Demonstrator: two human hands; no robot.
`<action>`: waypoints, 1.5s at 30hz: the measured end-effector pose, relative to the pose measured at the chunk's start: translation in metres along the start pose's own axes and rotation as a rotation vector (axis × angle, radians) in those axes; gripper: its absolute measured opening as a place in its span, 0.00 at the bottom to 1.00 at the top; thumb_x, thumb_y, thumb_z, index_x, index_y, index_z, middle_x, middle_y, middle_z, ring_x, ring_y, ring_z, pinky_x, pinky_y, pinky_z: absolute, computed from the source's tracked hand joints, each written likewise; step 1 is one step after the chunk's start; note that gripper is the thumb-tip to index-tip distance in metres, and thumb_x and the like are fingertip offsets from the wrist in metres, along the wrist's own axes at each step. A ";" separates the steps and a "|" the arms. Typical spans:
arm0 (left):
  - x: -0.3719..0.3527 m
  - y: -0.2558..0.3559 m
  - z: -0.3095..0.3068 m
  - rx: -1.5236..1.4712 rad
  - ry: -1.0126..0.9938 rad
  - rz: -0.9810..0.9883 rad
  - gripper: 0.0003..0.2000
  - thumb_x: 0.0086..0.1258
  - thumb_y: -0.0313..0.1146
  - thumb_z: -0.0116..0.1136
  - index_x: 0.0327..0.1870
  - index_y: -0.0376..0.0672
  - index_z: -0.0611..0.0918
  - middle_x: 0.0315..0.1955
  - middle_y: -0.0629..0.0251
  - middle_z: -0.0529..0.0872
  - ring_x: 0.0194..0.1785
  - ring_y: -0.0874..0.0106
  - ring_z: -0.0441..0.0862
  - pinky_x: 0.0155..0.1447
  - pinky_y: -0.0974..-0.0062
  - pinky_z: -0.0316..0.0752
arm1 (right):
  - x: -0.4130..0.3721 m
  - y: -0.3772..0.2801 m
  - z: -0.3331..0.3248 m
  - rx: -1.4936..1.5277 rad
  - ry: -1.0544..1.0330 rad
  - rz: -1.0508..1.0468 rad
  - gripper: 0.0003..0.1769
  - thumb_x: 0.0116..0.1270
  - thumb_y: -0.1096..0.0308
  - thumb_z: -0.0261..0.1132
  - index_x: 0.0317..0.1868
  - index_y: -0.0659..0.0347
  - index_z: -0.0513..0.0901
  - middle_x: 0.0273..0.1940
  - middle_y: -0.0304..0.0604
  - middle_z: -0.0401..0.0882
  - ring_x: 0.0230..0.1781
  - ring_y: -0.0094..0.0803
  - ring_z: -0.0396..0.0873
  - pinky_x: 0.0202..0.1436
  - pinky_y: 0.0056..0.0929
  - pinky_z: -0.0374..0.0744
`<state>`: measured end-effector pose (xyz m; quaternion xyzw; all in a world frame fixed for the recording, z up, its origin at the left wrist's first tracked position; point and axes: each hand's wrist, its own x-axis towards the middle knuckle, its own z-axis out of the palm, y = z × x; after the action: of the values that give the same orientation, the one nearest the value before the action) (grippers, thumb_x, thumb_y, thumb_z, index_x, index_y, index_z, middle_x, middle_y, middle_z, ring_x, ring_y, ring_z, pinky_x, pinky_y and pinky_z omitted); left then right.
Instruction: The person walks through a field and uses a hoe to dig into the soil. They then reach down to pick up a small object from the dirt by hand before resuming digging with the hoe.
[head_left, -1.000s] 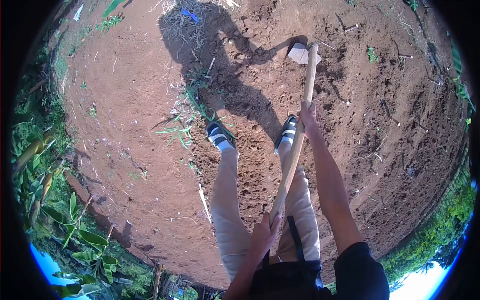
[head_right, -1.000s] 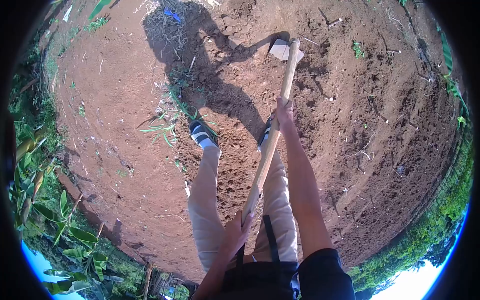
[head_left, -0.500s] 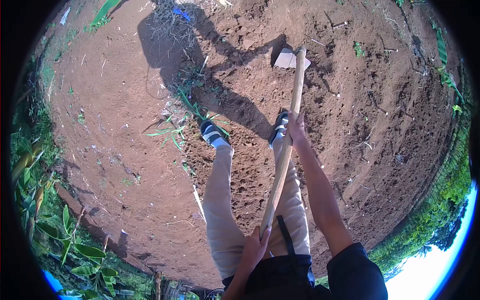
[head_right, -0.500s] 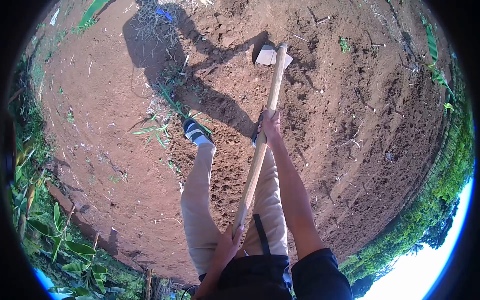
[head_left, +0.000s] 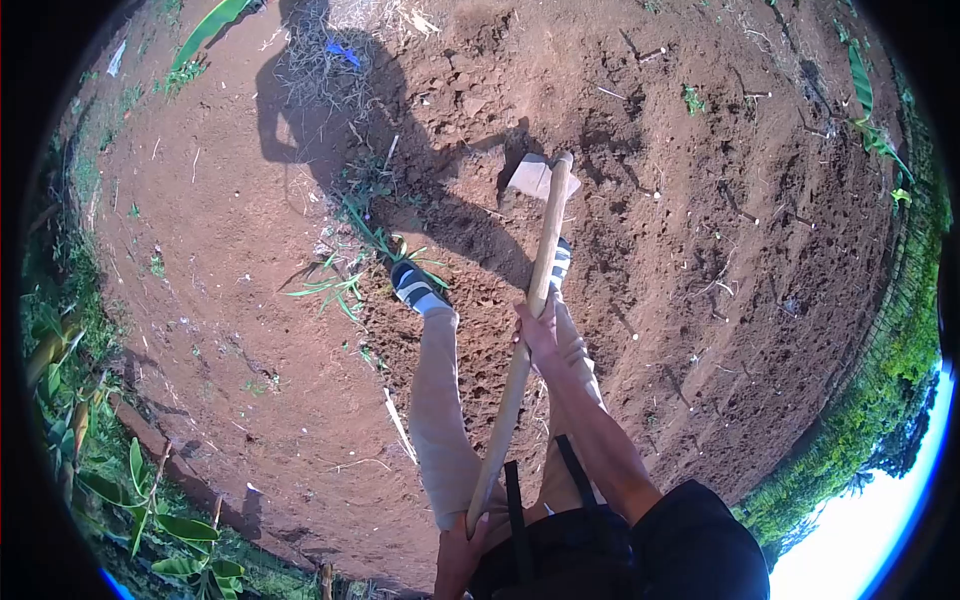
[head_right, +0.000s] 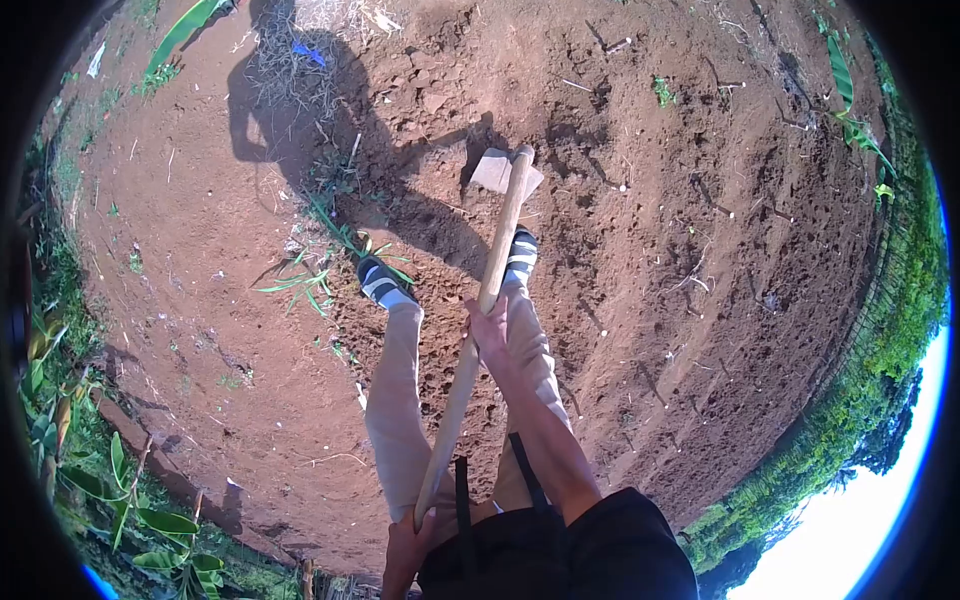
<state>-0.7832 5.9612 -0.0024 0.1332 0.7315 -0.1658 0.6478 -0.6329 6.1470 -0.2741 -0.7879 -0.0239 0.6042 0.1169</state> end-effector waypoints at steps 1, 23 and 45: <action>-0.001 0.007 -0.001 -0.012 -0.050 -0.049 0.28 0.68 0.56 0.51 0.54 0.37 0.76 0.33 0.36 0.81 0.45 0.41 0.79 0.48 0.52 0.74 | -0.002 -0.017 -0.003 0.028 -0.008 -0.009 0.29 0.64 0.61 0.65 0.59 0.51 0.58 0.22 0.37 0.66 0.14 0.26 0.68 0.15 0.29 0.74; 0.077 0.086 0.154 -0.441 -0.211 0.068 0.24 0.73 0.53 0.46 0.51 0.37 0.77 0.23 0.41 0.81 0.29 0.45 0.82 0.31 0.53 0.73 | 0.184 -0.058 -0.070 -0.771 0.192 -0.393 0.39 0.58 0.53 0.65 0.60 0.68 0.59 0.35 0.57 0.80 0.21 0.39 0.82 0.28 0.35 0.82; -0.023 0.049 -0.050 0.305 0.080 0.125 0.22 0.69 0.53 0.54 0.41 0.38 0.74 0.18 0.46 0.80 0.28 0.45 0.81 0.33 0.51 0.75 | 0.038 0.012 -0.021 0.384 -0.104 0.209 0.13 0.63 0.66 0.64 0.39 0.52 0.66 0.22 0.34 0.65 0.15 0.22 0.65 0.16 0.30 0.72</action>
<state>-0.8053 6.0264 0.0227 0.2820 0.7132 -0.2289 0.5995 -0.6041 6.1391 -0.3077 -0.7171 0.1675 0.6462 0.2001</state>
